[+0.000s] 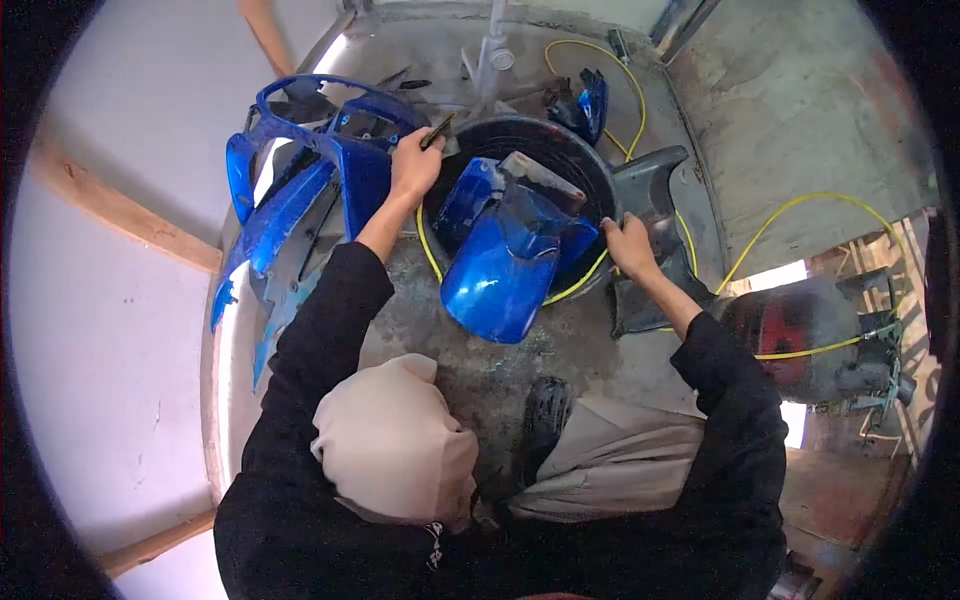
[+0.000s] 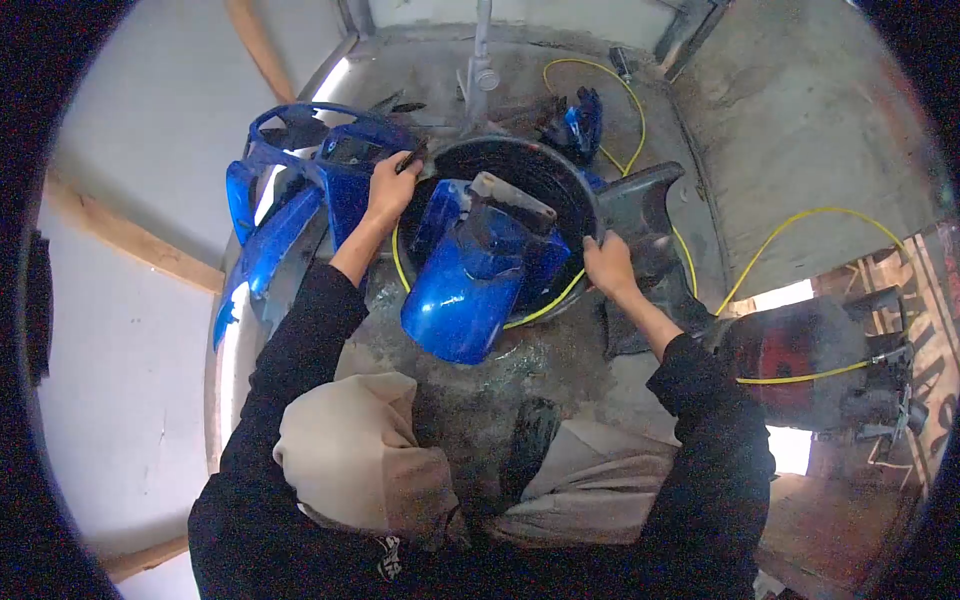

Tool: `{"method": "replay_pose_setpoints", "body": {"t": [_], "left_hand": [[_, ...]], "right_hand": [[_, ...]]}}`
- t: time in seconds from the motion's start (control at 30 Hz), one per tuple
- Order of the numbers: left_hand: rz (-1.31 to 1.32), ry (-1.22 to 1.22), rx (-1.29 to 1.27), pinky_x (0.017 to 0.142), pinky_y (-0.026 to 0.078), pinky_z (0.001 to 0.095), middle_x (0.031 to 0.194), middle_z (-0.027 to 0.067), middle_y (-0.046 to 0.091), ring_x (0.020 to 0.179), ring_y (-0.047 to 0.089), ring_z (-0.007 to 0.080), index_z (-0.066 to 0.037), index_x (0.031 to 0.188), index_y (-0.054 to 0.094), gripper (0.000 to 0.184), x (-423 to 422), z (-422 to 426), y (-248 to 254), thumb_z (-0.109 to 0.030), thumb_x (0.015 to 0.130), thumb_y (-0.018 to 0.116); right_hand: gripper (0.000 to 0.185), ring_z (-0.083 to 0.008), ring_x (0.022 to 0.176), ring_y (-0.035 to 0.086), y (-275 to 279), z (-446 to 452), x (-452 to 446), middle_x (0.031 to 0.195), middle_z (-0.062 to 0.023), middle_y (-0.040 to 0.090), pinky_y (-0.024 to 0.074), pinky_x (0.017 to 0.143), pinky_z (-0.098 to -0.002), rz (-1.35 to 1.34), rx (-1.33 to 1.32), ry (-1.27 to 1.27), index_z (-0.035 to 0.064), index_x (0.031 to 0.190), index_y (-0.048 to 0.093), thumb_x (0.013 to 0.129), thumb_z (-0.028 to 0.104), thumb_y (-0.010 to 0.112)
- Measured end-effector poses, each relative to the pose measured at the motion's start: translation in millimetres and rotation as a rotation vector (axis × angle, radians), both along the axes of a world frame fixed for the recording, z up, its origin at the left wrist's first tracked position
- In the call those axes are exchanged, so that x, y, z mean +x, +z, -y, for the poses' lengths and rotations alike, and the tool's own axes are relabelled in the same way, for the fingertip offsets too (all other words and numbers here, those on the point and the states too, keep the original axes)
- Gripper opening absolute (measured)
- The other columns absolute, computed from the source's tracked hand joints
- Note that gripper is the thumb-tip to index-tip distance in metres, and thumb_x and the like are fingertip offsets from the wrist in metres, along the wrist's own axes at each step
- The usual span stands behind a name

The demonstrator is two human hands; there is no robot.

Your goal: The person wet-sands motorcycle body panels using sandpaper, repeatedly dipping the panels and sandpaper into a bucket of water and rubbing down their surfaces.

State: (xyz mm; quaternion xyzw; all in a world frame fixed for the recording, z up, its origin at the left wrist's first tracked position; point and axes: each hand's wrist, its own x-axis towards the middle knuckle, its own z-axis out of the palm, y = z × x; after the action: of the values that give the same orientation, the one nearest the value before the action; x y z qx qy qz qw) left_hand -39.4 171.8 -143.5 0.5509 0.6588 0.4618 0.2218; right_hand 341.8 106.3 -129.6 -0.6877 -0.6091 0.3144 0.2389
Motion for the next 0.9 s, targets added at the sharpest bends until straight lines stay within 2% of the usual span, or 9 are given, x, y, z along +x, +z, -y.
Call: {"method": "replay_pose_setpoints", "body": {"t": [0.07,0.17,0.3,0.57,0.6,0.67,0.77,0.87,0.9], "left_hand": [[-0.016,-0.001,0.039,0.09,0.054,0.046,0.106,0.0241,0.075,0.105,0.071,0.044,-0.004,0.117,0.075,0.03,0,8,1,-0.025,0.096,0.069],[-0.064,-0.035,0.069,0.09,0.054,0.0484,0.106,0.0261,0.074,0.106,0.07,0.0459,-0.003,0.118,0.073,0.029,-3,8,-4,-0.021,0.095,0.068],[-0.353,-0.143,0.087,0.092,0.053,0.0542,0.108,0.0294,0.072,0.105,0.068,0.049,-0.003,0.115,0.072,0.027,-1,26,9,-0.012,0.09,0.067],[-0.337,-0.122,0.088,0.088,0.054,0.0545,0.102,0.0284,0.073,0.1,0.069,0.0485,-0.004,0.113,0.073,0.028,5,75,6,-0.007,0.087,0.064],[-0.347,-0.132,0.108,0.088,0.054,0.0545,0.102,0.0283,0.073,0.1,0.069,0.0485,-0.004,0.112,0.073,0.027,6,80,6,-0.007,0.087,0.064],[-0.341,-0.137,0.104,0.087,0.054,0.0543,0.098,0.0284,0.072,0.098,0.069,0.0487,-0.004,0.109,0.073,0.025,12,97,8,-0.006,0.087,0.063],[-0.306,-0.133,0.075,0.086,0.054,0.0542,0.096,0.0281,0.072,0.097,0.069,0.0487,-0.004,0.108,0.073,0.024,14,115,6,-0.007,0.087,0.062],[-0.272,-0.145,0.062,0.086,0.054,0.054,0.096,0.0275,0.073,0.096,0.069,0.0485,-0.004,0.108,0.074,0.023,16,127,3,-0.008,0.088,0.062],[-0.272,-0.141,0.079,0.085,0.054,0.0539,0.097,0.0274,0.073,0.096,0.069,0.0484,-0.004,0.108,0.074,0.023,18,132,-1,-0.008,0.089,0.062]], "right_hand": [[0.045,-0.04,0.067,0.074,-6,0,0,0.098,-0.033,0.069,0.062,0.046,-0.0451,0.032,0.037,0.029,-0.0167,0.108,0.056,0.103,0.028,0.059],[0.044,-0.0407,0.069,0.075,3,7,-5,0.1,-0.0331,0.069,0.0623,0.049,-0.0464,-0.016,-0.031,-0.014,-0.0156,0.107,0.056,0.103,0.029,0.058],[0.044,-0.0421,0.068,0.074,-11,12,-1,0.101,-0.0336,0.068,0.0623,0.049,-0.0469,0.029,-0.034,-0.02,-0.0158,0.107,0.055,0.104,0.029,0.056],[0.041,-0.0433,0.072,0.074,3,51,10,0.102,-0.0339,0.068,0.0641,0.056,-0.0485,-0.002,-0.134,0.037,-0.0143,0.111,0.057,0.104,0.026,0.055],[0.041,-0.0415,0.07,0.074,-11,65,14,0.099,-0.0323,0.069,0.0631,0.053,-0.0474,0.038,0.01,0.058,-0.0148,0.114,0.057,0.104,0.025,0.055],[0.042,-0.0407,0.07,0.075,15,95,-1,0.098,-0.0319,0.069,0.0625,0.051,-0.0465,-0.061,-0.042,-0.005,-0.0153,0.115,0.057,0.104,0.025,0.055],[0.047,-0.0328,0.073,0.073,12,100,11,0.094,-0.0254,0.067,0.0594,0.045,-0.0403,0.022,-0.095,0.021,-0.015,0.111,0.055,0.105,0.031,0.056],[0.044,-0.0383,0.068,0.074,-1,100,26,0.096,-0.0292,0.069,0.0618,0.049,-0.0454,0.039,-0.182,0.044,-0.0167,0.114,0.055,0.104,0.026,0.056],[0.045,-0.0369,0.065,0.073,2,112,23,0.092,-0.0265,0.069,0.0612,0.047,-0.0451,-0.04,-0.196,0.031,-0.0173,0.109,0.056,0.104,0.027,0.057]]}}
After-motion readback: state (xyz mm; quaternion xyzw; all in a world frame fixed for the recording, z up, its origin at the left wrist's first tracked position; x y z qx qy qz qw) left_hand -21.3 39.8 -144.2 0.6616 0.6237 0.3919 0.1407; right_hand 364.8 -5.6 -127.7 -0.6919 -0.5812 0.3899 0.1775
